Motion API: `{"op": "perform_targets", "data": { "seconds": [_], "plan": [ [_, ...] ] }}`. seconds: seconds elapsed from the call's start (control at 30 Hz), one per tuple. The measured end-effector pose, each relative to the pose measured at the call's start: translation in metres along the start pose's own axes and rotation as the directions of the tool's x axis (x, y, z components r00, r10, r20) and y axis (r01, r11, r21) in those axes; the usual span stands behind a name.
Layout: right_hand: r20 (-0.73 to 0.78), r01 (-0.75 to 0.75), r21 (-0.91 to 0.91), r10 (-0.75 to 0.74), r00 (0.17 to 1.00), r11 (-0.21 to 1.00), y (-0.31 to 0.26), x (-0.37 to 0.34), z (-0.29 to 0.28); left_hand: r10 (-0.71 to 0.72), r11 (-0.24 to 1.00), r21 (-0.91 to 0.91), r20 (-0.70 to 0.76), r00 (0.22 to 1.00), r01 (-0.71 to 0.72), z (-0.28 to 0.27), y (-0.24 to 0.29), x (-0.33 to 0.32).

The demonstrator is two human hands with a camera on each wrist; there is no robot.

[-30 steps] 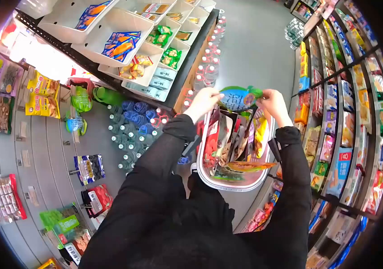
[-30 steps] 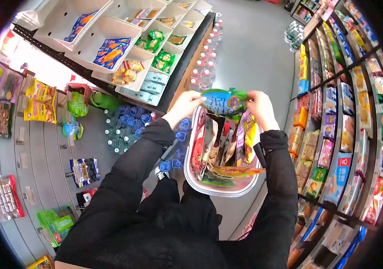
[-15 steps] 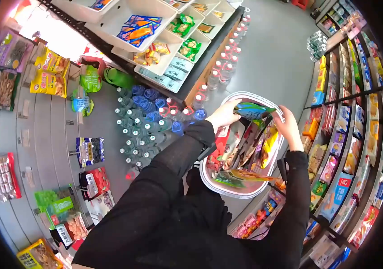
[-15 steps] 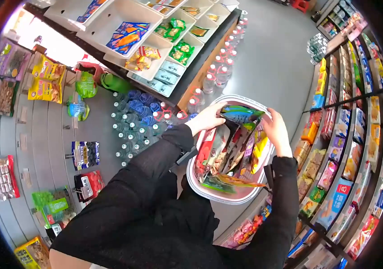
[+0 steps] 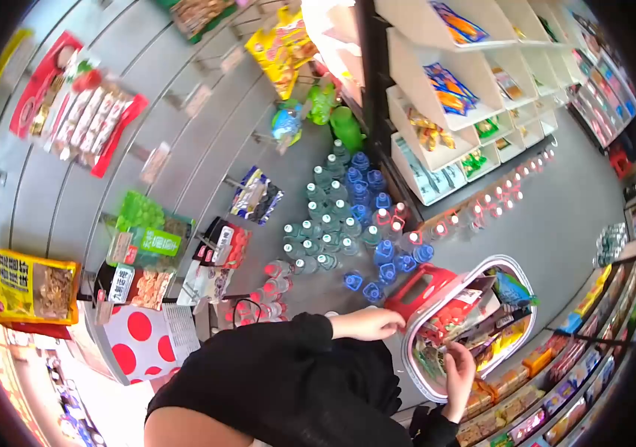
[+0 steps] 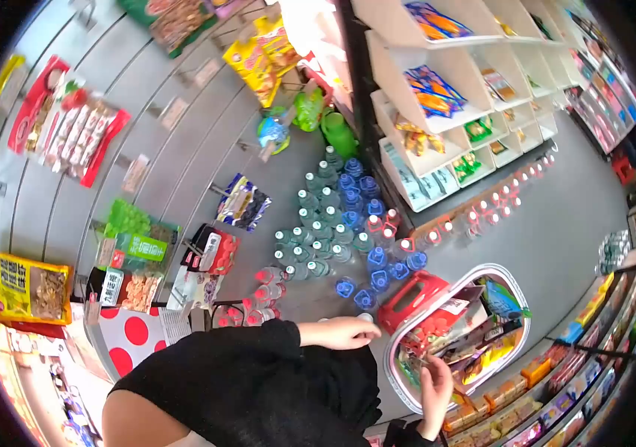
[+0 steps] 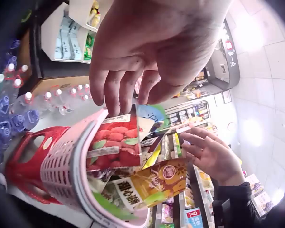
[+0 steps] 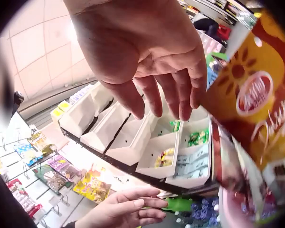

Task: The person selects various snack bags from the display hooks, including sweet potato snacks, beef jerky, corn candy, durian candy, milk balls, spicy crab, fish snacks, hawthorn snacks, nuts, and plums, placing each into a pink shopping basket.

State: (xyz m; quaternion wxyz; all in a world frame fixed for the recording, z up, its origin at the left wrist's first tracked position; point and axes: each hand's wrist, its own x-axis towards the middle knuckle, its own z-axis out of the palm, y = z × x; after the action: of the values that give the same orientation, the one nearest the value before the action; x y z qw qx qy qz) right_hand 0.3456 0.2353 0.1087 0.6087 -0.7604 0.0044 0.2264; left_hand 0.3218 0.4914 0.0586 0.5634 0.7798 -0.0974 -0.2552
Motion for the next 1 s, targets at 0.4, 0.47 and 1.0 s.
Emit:
{"op": "perform_targets", "data": {
  "seconds": [0.4, 0.47, 1.0],
  "plan": [
    [0.562, 0.214, -0.352, 0.023, 0.827, 0.911, -0.031, -0.043, 0.185, -0.095, 0.994, -0.079, -0.368, 0.925, 0.071, 0.003, -0.035, -0.21],
    [0.599, 0.23, -0.338, 0.02, 0.8, 0.913, -0.033, -0.056, 0.209, -0.114, 0.991, -0.119, -0.427, 0.897, 0.069, 0.004, -0.038, -0.241],
    [0.724, 0.554, -0.4, -0.119, 0.679, 0.73, -0.036, -0.104, 0.214, -0.245, 0.911, -0.412, -0.525, 0.815, 0.009, 0.027, -0.05, -0.312]
  ]
}}
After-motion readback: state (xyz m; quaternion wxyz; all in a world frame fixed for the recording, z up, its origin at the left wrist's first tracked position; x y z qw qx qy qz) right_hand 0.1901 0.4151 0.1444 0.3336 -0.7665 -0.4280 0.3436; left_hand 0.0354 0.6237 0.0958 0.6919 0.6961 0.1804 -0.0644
